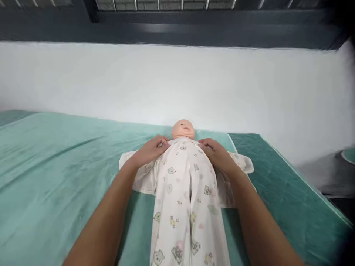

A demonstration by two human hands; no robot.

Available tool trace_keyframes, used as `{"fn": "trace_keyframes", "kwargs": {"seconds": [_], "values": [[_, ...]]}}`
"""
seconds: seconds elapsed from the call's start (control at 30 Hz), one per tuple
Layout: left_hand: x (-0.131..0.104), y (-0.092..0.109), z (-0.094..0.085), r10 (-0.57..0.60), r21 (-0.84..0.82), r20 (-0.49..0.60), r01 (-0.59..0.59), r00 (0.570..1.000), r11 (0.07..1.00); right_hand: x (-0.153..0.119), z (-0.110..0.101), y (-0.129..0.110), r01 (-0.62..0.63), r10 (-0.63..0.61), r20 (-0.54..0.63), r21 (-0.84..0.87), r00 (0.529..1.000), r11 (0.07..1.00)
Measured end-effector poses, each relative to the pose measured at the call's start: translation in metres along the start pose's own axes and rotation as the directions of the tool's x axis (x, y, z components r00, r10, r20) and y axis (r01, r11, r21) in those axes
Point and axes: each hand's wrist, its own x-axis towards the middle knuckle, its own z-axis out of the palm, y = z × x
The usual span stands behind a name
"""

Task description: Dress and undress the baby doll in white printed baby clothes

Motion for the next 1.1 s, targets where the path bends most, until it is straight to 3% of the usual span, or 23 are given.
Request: {"fn": "trace_keyframes", "kwargs": {"seconds": [0.1,0.2,0.33,0.43,0.53,0.63,0.8,0.9,1.0,1.1], "values": [[0.001,0.0,0.003,0.019,-0.032,-0.021,-0.02,1.0,0.999,-0.003,-0.008,-0.001,-0.007,0.004,0.098,0.033,0.995,0.999],[0.005,0.0,0.01,0.007,-0.053,-0.12,-0.013,0.993,0.999,-0.004,-0.008,0.0,-0.05,0.045,0.107,0.048,0.993,0.998],[0.012,-0.002,0.022,-0.052,0.044,-0.332,0.071,0.942,0.997,0.0,0.006,0.004,-0.139,0.137,-0.08,-0.028,0.987,0.99],[0.016,-0.003,0.028,-0.047,0.115,-0.42,0.105,0.906,0.988,0.004,0.016,0.006,-0.187,0.157,-0.228,-0.116,0.961,0.976],[0.016,-0.002,0.031,-0.038,0.133,-0.421,0.104,0.906,0.986,0.006,0.019,0.007,-0.184,0.154,-0.262,-0.093,0.953,0.979],[0.014,-0.001,0.029,-0.008,0.105,-0.346,0.048,0.938,0.993,0.005,0.018,0.007,-0.155,0.152,-0.224,0.003,0.963,0.988],[0.009,-0.003,0.025,0.164,0.137,-0.235,-0.134,0.958,0.981,0.001,0.017,0.004,-0.094,0.11,-0.217,0.081,0.97,0.992],[0.008,-0.004,0.024,0.198,0.196,-0.187,-0.161,0.962,0.967,-0.001,0.017,0.004,-0.052,0.071,-0.232,0.087,0.97,0.995],[0.008,-0.004,0.027,0.215,0.2,-0.236,-0.17,0.948,0.965,-0.004,0.017,0.003,0.021,-0.008,-0.301,0.042,0.954,0.999],[0.003,-0.005,0.034,0.208,0.188,-0.379,-0.146,0.902,0.971,-0.012,0.017,0.001,0.106,-0.102,-0.424,-0.015,0.9,0.994]]}}
